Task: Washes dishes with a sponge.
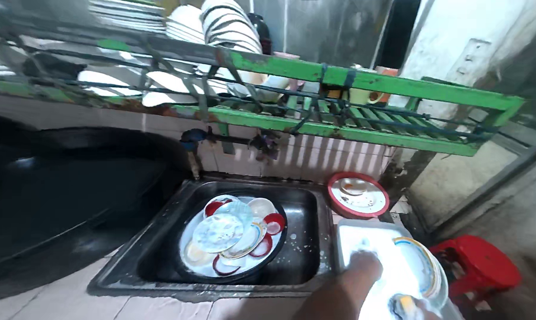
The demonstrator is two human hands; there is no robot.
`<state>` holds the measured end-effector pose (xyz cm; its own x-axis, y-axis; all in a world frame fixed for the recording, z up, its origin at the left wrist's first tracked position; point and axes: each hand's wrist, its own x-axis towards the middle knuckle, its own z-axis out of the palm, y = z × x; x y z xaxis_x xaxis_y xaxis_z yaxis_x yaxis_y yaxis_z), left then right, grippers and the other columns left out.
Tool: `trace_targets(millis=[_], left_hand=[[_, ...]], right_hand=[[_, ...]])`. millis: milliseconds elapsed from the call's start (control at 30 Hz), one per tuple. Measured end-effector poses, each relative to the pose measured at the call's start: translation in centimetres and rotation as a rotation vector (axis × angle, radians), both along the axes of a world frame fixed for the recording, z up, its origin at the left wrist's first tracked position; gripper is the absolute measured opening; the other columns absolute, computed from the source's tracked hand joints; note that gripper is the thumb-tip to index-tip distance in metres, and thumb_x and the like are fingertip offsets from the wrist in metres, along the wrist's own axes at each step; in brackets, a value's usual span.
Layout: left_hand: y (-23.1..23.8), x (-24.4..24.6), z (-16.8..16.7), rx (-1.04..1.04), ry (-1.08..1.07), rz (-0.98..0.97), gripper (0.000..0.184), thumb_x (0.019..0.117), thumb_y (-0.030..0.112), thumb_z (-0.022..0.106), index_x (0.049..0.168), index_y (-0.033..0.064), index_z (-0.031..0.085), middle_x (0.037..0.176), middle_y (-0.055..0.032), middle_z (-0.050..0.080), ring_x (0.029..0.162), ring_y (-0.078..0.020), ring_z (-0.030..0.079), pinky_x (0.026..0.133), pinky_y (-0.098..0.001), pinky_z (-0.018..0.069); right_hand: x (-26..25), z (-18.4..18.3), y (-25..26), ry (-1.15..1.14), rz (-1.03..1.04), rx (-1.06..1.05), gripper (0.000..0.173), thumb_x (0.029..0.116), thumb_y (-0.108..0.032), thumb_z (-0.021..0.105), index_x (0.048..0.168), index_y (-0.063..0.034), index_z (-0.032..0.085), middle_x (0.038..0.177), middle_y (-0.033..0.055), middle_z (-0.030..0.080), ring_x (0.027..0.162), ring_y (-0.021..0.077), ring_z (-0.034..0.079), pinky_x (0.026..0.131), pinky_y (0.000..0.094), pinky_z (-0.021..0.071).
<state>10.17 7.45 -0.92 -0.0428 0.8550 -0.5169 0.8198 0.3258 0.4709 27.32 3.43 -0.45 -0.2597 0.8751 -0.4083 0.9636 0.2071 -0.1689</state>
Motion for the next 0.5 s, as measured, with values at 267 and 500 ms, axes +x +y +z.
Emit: trace_targets(millis=[267,500], left_hand=[[1.0,-2.6,1.4,-0.066,-0.022,-0.244,0.035,0.1043,0.012,0.051,0.128,-0.0121,0.059,0.137,-0.0304,0.057,0.131,-0.0435,0.054,0.108,-0.0611,0.0411],[1.1,-5.2,4.7,0.099,-0.111,-0.138,0.035,0.1034,0.011,0.052,0.132,-0.0066,0.06,0.135,-0.0286,0.059,0.129,-0.0418,0.055,0.109,-0.0576,0.0414]], right_hand=[[0.2,0.0,-0.1,0.115,0.004,0.03,0.053,0.0962,-0.037,0.068,0.138,-0.0038,0.062,0.138,0.0261,0.06,0.132,0.0443,0.055,0.111,0.0613,0.0417],[0.3,-0.3,0.1,0.197,-0.051,0.037,0.047,0.0945,-0.027,0.07,0.134,-0.0023,0.064,0.132,0.0254,0.064,0.126,0.0425,0.06,0.108,0.0614,0.0447]])
